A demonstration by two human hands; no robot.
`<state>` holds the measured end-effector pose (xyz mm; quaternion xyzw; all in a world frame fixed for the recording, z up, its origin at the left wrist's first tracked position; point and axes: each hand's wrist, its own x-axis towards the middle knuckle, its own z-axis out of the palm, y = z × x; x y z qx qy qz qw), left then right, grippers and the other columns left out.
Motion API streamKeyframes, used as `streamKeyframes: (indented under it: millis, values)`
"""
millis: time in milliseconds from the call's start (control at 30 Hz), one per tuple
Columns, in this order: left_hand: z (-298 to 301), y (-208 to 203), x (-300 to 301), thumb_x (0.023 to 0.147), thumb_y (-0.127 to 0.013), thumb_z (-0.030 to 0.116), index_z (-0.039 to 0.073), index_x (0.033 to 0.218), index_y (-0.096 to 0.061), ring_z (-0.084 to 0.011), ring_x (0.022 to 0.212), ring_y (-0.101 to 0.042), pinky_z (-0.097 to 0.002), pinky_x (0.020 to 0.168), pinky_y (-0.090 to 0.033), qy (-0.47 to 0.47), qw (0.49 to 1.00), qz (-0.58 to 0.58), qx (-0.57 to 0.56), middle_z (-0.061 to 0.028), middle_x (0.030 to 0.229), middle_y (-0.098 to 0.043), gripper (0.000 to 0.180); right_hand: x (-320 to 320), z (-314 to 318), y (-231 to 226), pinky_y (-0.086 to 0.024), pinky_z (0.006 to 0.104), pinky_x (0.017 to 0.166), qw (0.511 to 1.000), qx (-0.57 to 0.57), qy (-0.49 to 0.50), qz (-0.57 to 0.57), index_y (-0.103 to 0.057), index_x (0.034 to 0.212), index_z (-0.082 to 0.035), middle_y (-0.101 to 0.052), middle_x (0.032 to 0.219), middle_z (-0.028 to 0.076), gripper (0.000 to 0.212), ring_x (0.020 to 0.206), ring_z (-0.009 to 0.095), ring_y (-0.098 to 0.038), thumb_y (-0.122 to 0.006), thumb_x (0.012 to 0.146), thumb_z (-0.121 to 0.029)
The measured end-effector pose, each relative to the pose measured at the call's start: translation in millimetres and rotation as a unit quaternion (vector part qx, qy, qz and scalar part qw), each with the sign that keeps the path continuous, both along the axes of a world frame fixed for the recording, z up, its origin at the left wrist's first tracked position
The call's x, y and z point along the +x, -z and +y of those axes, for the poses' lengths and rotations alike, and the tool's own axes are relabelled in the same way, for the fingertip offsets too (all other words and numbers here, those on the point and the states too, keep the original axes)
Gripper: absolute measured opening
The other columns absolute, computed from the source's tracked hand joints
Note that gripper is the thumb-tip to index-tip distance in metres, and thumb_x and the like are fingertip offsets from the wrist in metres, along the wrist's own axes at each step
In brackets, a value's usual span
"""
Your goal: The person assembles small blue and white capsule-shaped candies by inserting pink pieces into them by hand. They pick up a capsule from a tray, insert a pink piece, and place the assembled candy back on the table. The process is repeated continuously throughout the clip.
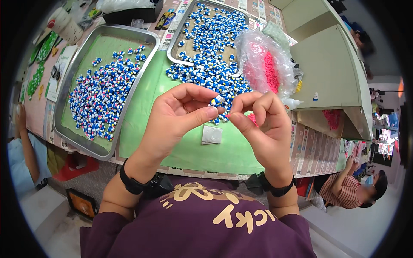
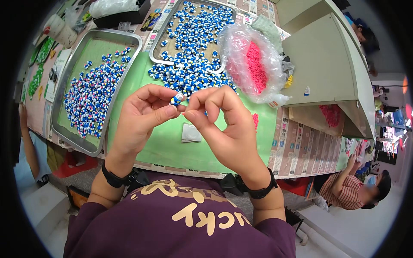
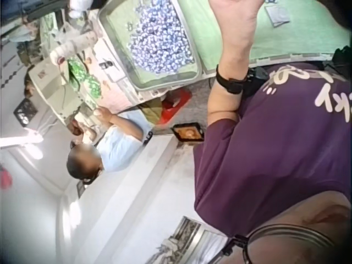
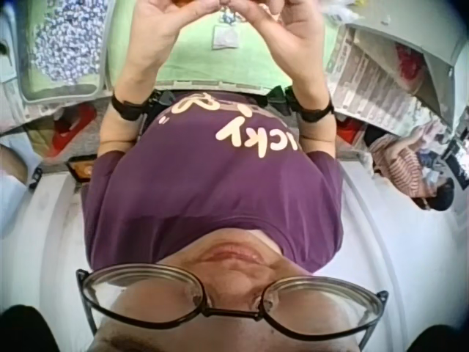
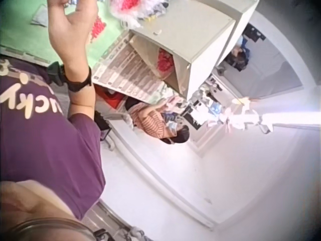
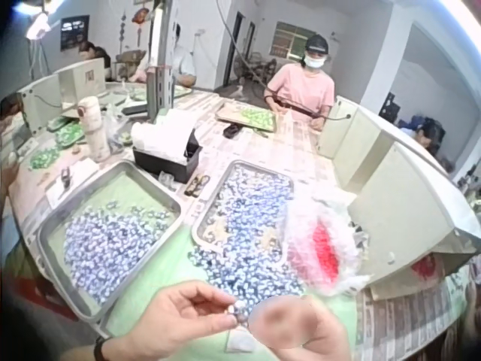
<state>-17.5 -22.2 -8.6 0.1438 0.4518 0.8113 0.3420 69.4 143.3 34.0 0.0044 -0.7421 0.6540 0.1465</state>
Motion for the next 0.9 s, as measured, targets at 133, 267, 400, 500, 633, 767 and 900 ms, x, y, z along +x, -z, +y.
streamKeyframes:
  millis: [133,267,400,500,633,767,900]
  values:
    - [5.8,-5.5,5.3,0.083,-0.069,-0.005,-0.002,0.106,-0.06,-0.0148,0.094,-0.065,-0.0268,0.084,-0.054,-0.024,0.999,0.033,-0.002,-0.0089,0.101,-0.065,0.025,-4.2,-2.6,2.9,-0.045,0.0244,0.07,0.999,-0.007,0.025,0.04,-0.039,0.08,-0.008,-0.059,0.089,0.008,0.031,0.081,0.01,-0.054,-0.065,0.085,0.008]
    - [7.3,-7.5,8.5,0.083,-0.069,-0.006,-0.003,0.106,-0.061,-0.015,0.095,-0.065,-0.0272,0.084,-0.055,-0.025,0.999,0.048,0.006,-0.0089,0.101,-0.065,0.024,-3.4,-2.7,6.4,-0.045,0.0245,0.069,0.998,0.005,0.035,0.052,-0.039,0.08,-0.007,-0.059,0.089,0.008,0.03,0.081,0.01,-0.054,-0.064,0.085,0.008]
    - [11.3,-8.3,14.1,0.082,-0.069,-0.008,-0.004,0.103,-0.063,-0.0152,0.095,-0.065,-0.0265,0.083,-0.055,-0.057,0.992,0.11,-0.003,-0.0094,0.099,-0.065,0.022,-1.3,-4.6,6.6,-0.044,0.0251,0.068,0.995,0.066,0.056,0.051,-0.039,0.078,-0.007,-0.059,0.088,0.008,0.03,0.079,0.01,-0.053,-0.065,0.084,0.008]
    - [14.0,-7.6,17.2,0.079,-0.07,-0.011,-0.002,0.099,-0.065,-0.0145,0.09,-0.064,-0.0246,0.078,-0.052,-0.101,0.967,0.229,-0.045,-0.0095,0.097,-0.065,0.022,-0.2,-6.8,11.4,-0.044,0.0257,0.068,0.992,0.084,0.072,0.061,-0.04,0.079,-0.006,-0.057,0.087,0.007,0.03,0.078,0.01,-0.052,-0.066,0.083,0.007]
    - [9.8,-10.4,16.4,0.078,-0.07,-0.013,-0.003,0.095,-0.066,-0.0154,0.086,-0.063,-0.025,0.074,-0.052,-0.092,0.956,0.271,-0.063,-0.0107,0.095,-0.065,0.021,0.7,2.0,15.6,-0.044,0.0264,0.07,0.998,0.025,0.057,0.009,-0.04,0.082,-0.007,-0.053,0.087,0.004,0.033,0.078,0.011,-0.051,-0.072,0.08,0.003]
    - [-1.2,-12.0,12.9,0.078,-0.068,-0.013,-0.003,0.093,-0.066,-0.0148,0.084,-0.063,-0.0251,0.072,-0.053,-0.076,0.958,0.265,-0.078,-0.0106,0.094,-0.065,0.019,4.3,21.3,16.0,-0.044,0.0262,0.074,0.999,0.0,-0.003,-0.046,-0.039,0.085,-0.009,-0.05,0.087,0.002,0.039,0.081,0.01,-0.052,-0.077,0.077,-0.002]
    - [-47.0,12.1,-20.1,0.08,-0.067,-0.011,0.0,0.093,-0.065,-0.0104,0.078,-0.061,-0.0213,0.067,-0.052,-0.205,0.924,0.295,-0.132,-0.0066,0.092,-0.063,0.017,20.3,62.9,15.5,-0.047,0.0264,0.069,0.99,0.046,0.108,-0.072,-0.042,0.08,-0.007,-0.054,0.08,0.001,0.031,0.074,0.009,-0.055,-0.072,0.08,0.0]
